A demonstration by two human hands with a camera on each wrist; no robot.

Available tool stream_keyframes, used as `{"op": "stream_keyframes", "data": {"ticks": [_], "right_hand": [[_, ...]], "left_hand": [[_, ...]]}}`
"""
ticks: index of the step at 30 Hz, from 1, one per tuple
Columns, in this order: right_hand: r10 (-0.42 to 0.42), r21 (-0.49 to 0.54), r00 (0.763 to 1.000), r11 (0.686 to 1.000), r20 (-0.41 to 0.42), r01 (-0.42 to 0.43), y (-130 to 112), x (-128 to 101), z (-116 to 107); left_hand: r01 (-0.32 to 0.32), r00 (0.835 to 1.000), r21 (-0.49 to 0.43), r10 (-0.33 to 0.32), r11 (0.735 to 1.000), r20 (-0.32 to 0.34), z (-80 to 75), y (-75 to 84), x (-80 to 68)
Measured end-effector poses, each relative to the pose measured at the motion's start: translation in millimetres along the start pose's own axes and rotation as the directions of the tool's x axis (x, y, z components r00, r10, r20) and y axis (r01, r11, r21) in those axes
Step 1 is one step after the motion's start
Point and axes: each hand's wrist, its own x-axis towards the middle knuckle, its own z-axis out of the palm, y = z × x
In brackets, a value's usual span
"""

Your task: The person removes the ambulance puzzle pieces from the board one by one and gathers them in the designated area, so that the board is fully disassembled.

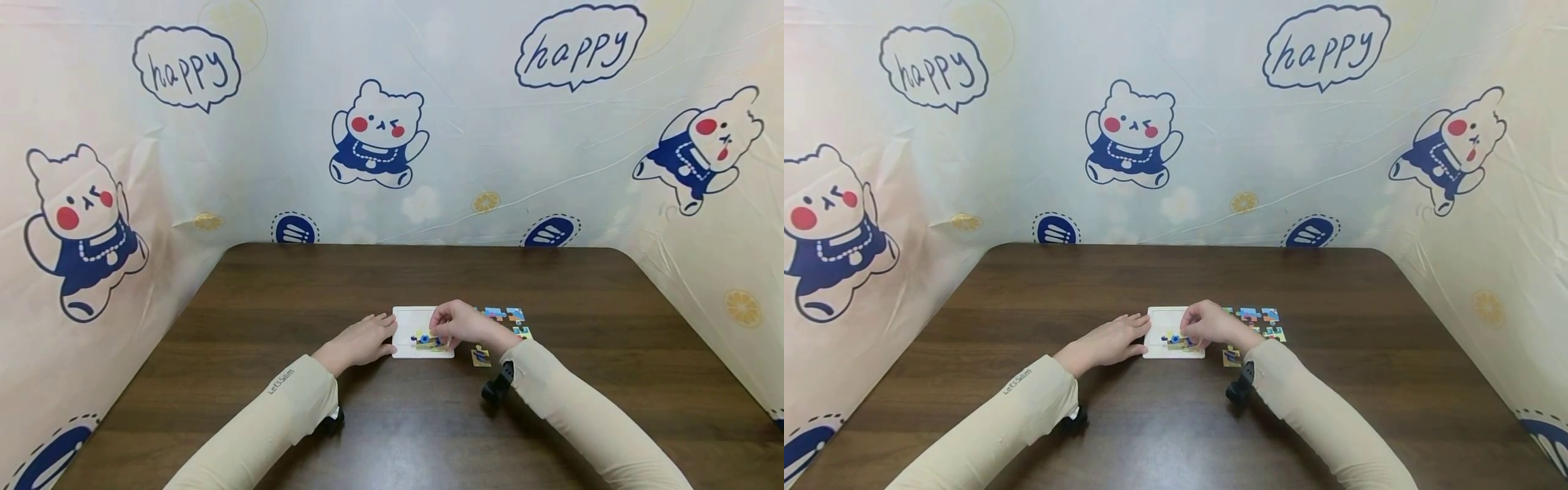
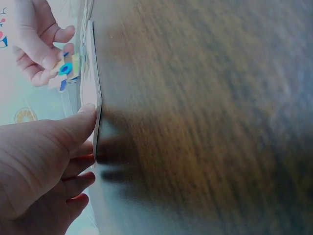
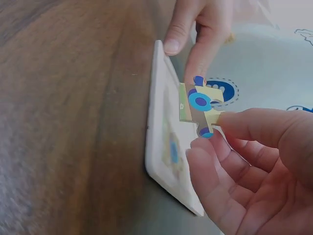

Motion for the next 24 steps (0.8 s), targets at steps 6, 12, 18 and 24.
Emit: {"op": "stream_keyframes", "data": {"ticks": [6, 12, 18, 24], "right_hand": [[-0.025, -0.027, 0.999, 0.999, -0.04, 0.024, 1.3, -4.9, -10.2], [-0.02, -0.039, 0.997, 0.999, -0.069, 0.017, 6.0, -11.5, -19.6], [0.004, -0.02, 0.997, 1.0, -0.078, -0.006, 13.6, -17.1, -29.3], [0.006, -0.015, 0.997, 1.0, -0.078, -0.007, 21.9, -26.0, -40.2]], "left_hand": [[0.001, 1.0, 0.004, -0.001, 1.0, -0.001, -1.2, 0.7, -0.5], [0.004, 1.0, -0.006, -0.004, 1.0, 0.0, -0.7, 0.5, -1.0], [-0.001, 1.0, -0.01, 0.001, 1.0, -0.004, 0.4, -0.6, -0.7], [0.003, 1.0, -0.004, -0.003, 1.0, -0.002, 1.1, -1.4, 0.4]]}}
